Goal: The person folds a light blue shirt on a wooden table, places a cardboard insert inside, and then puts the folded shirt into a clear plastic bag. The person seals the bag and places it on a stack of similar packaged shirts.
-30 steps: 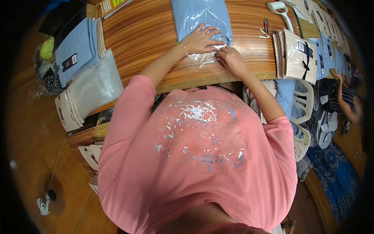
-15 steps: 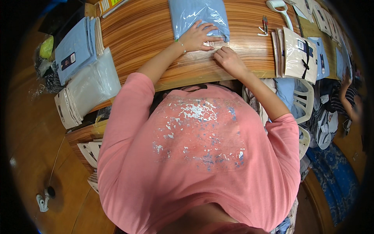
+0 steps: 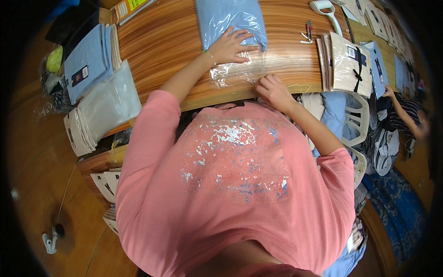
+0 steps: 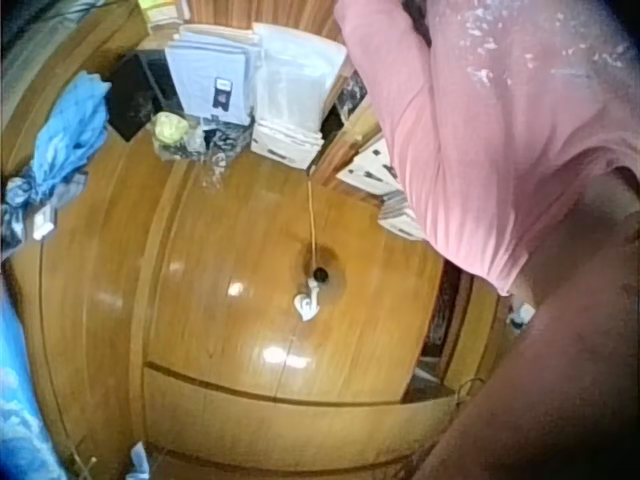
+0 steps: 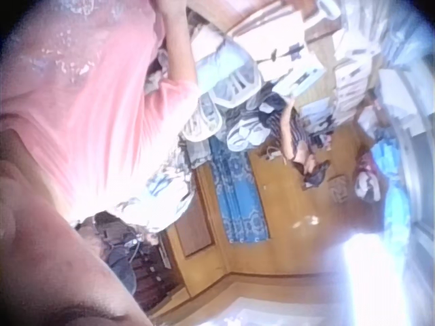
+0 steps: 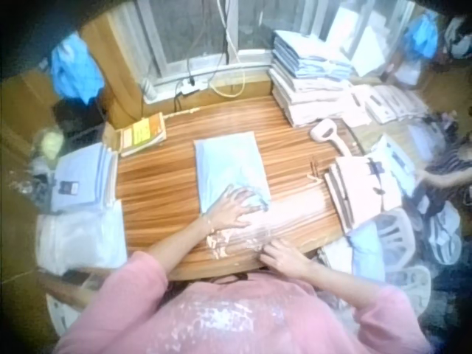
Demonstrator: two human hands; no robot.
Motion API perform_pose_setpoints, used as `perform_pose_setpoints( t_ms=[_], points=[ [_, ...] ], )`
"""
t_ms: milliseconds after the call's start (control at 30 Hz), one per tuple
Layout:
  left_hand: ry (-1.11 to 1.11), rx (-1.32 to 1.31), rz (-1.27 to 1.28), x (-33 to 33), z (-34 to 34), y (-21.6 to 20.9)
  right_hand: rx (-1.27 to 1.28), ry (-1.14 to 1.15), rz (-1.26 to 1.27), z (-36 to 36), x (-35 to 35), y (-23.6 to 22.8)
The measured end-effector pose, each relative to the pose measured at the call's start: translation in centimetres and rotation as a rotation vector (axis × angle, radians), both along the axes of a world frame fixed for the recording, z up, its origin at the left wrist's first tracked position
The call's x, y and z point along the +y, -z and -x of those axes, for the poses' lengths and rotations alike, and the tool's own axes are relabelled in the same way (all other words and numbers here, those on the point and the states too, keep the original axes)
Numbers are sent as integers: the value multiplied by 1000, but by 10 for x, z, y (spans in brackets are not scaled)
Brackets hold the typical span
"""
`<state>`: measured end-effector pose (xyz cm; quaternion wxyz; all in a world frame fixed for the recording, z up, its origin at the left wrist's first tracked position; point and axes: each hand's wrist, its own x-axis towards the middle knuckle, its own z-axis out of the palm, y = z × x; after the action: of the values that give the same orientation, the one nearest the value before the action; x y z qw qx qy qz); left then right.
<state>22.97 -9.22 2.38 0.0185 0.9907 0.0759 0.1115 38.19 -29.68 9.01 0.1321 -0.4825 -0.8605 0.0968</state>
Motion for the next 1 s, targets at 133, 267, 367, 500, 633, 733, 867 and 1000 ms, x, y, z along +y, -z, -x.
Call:
perform_pose_setpoints(
  t_ms=[133,267,367,500,633,733,867,1000],
  points=[
    [-3,0,19,-1,0,3,-55,194,-257,-8,20,-5],
    [2,0,29,0,-1,2,-81,128,-56,-34,9,26],
    [4,-6,9,1,0,1,9,112,-24,-38,-8,31],
    [21,-7,-11,-2,0,-2,195,61,15,-40,-15,27],
    [46,0,-30,-2,2,-2,272,177,-56,-41,-7,11],
    [57,-12,-32,-2,0,-1,365,268,-62,-46,-5,17],
    [57,-7,-47,-5,1,-2,320,215,2,-50,-14,23],
    [53,-19,-43,-4,3,0,347,193,58,-48,-31,27]
  ],
)
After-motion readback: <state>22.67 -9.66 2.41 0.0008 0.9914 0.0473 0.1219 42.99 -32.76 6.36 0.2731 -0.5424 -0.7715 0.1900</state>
